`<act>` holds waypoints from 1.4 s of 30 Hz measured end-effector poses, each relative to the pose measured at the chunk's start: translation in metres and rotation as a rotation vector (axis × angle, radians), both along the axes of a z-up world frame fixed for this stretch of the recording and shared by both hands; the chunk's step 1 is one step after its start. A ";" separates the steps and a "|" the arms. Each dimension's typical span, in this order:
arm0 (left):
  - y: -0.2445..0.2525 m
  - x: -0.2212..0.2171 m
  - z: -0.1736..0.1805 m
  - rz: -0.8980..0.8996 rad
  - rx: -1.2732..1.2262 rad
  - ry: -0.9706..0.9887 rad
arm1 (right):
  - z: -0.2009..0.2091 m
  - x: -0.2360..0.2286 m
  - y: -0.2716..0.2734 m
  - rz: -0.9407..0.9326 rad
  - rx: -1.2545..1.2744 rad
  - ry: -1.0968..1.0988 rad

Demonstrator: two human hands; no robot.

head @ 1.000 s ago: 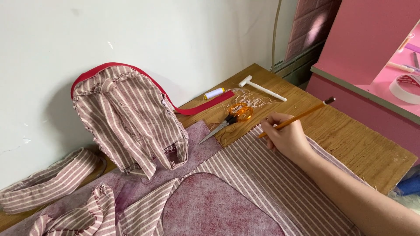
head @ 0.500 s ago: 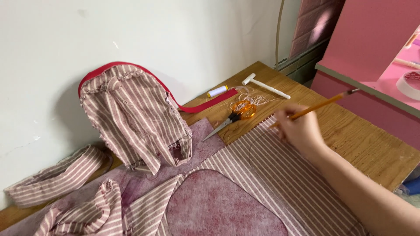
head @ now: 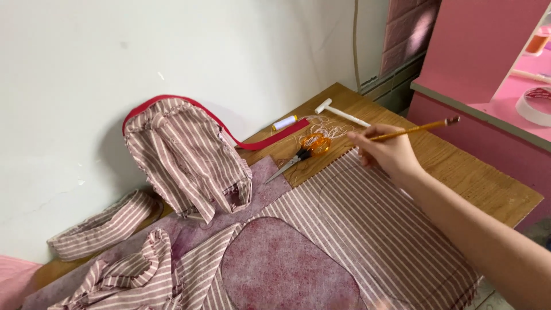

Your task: Tracing a pattern onto striped fabric using a pencil on a wooden workbench.

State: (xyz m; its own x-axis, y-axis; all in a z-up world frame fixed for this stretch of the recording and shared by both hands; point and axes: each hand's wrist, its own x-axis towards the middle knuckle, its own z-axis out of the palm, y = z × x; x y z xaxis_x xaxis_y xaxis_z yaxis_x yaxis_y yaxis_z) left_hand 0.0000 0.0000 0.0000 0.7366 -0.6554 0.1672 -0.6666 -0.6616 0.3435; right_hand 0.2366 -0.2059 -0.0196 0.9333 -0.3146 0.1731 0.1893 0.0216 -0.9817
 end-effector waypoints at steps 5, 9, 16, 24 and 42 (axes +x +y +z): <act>-0.037 0.122 0.002 -0.009 -0.023 -0.047 | 0.012 -0.007 -0.012 -0.056 0.016 0.065; -0.034 0.134 -0.038 -0.027 -0.165 -0.016 | 0.009 -0.003 -0.021 -0.114 -0.164 0.016; -0.036 0.143 -0.060 -0.016 -0.206 -0.125 | -0.010 0.010 -0.024 -0.104 -0.250 -0.030; -0.034 0.146 -0.060 -0.012 -0.114 -0.084 | -0.004 0.008 -0.021 0.060 -0.194 -0.011; -0.037 0.144 -0.049 0.010 -0.111 -0.012 | -0.007 0.002 -0.019 0.011 -0.506 -0.145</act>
